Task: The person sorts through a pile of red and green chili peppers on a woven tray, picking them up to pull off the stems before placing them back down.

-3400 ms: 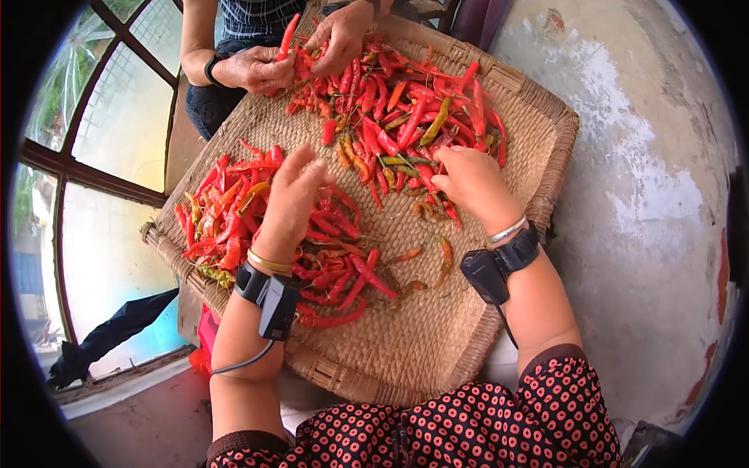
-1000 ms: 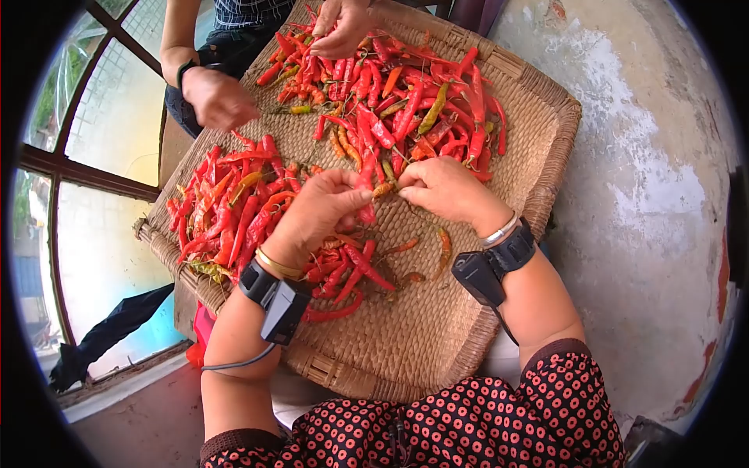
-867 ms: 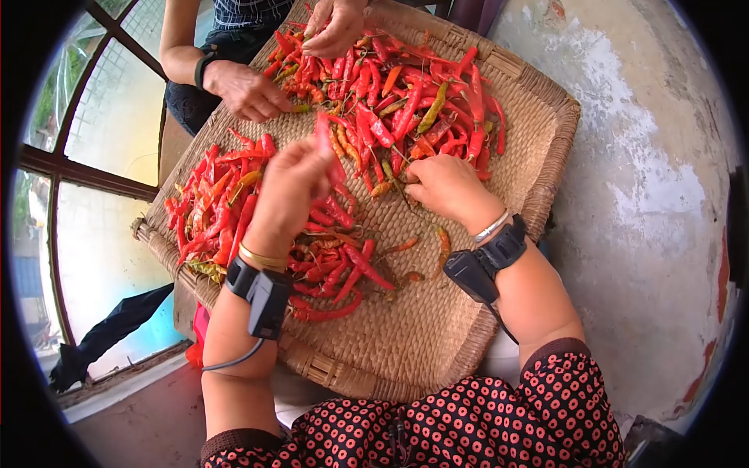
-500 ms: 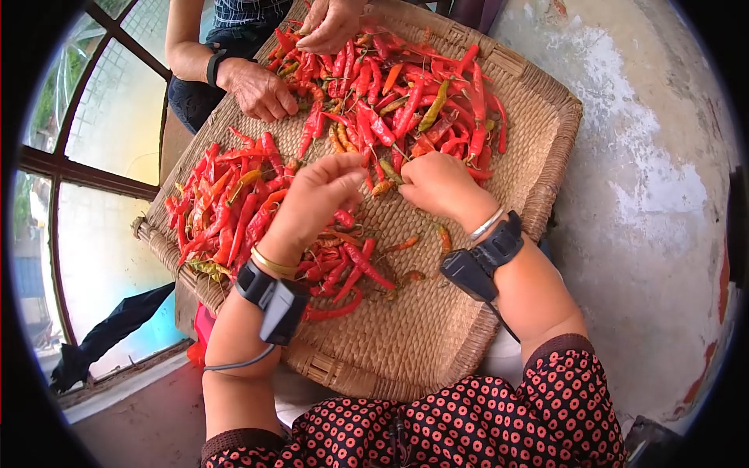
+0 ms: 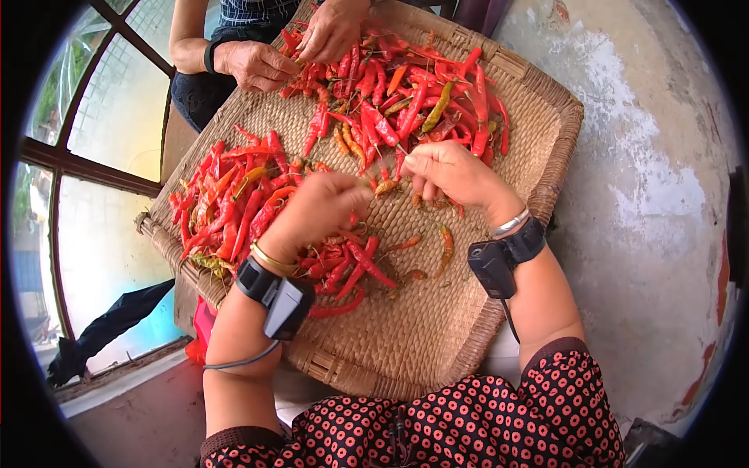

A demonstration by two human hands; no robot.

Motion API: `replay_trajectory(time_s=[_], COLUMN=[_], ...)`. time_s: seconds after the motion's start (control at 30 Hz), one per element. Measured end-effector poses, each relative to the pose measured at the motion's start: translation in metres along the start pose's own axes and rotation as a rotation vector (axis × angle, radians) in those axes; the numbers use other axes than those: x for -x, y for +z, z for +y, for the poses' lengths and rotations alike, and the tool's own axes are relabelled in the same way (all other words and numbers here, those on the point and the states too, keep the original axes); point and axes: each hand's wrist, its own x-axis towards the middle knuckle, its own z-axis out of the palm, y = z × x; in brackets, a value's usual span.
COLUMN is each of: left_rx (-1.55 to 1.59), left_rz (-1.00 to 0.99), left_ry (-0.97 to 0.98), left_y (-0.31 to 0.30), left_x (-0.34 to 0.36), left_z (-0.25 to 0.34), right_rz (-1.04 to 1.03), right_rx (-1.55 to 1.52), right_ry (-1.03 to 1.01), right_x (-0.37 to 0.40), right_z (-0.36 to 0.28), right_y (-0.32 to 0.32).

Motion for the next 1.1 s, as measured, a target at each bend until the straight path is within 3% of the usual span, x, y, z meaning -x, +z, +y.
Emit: replay_trajectory(time_s=[0.03,0.1,0.13,0.17,0.23,0.37,0.43,0.53,0.6,0.63,0.7,0.73,0.8,0.83,0.9,0.97,1.0,1.1], left_rx=[0.131,0.539,0.670,0.670,0.626,0.412,0.151,0.050,-0.123,-0.123,-0.167,-0.165,-0.109,-0.119,-0.045,0.381,0.318,0.237], left_rz=[0.144,0.378,0.514,0.513,0.532,0.243,0.162,0.104,0.099,0.101,-0.040,-0.041,0.003,0.047,0.290,0.537,0.625,0.622], left_ry=[-0.072,0.118,0.139,0.138,0.099,0.077,0.130,0.007,0.332,0.333,0.078,0.078,-0.004,-0.022,0.042,0.216,0.201,0.165], left_y=[-0.006,-0.016,-0.016,-0.015,-0.013,0.002,0.010,0.018,0.022,0.020,0.015,0.013,0.005,-0.001,-0.015,-0.023,-0.023,-0.014], left_x=[-0.001,-0.007,-0.010,-0.010,-0.007,-0.008,-0.009,-0.006,-0.008,-0.008,-0.004,-0.003,-0.001,0.002,0.004,-0.003,-0.001,0.000], left_z=[0.001,-0.006,-0.007,-0.007,-0.007,-0.009,-0.014,-0.014,-0.020,-0.018,-0.011,-0.009,-0.007,-0.002,0.002,-0.006,-0.002,-0.001], right_rz=[-0.001,0.269,0.192,0.192,0.227,0.188,0.196,0.172,0.019,0.018,-0.081,-0.081,-0.006,-0.008,0.185,0.131,0.151,0.140], right_rx=[0.000,0.587,0.635,0.635,0.886,1.079,1.095,1.048,0.662,0.664,0.522,0.523,0.136,0.138,0.654,0.756,0.821,0.923], right_ry=[0.000,-0.267,-0.207,-0.206,-0.441,-0.337,-0.345,-0.334,-0.223,-0.225,-0.168,-0.166,0.072,0.072,-0.392,-0.265,-0.313,-0.338], right_x=[-0.004,-0.013,-0.013,-0.015,-0.020,-0.025,-0.022,-0.017,-0.017,-0.015,-0.010,-0.011,-0.014,-0.018,-0.024,-0.020,-0.020,-0.020], right_z=[0.008,0.022,0.021,0.025,0.034,0.040,0.036,0.025,0.019,0.014,0.006,0.005,0.004,0.011,0.025,0.028,0.031,0.030], right_y=[0.003,0.012,0.016,0.022,0.034,0.039,0.037,0.033,0.030,0.029,0.029,0.028,0.026,0.024,0.023,0.031,0.037,0.048])
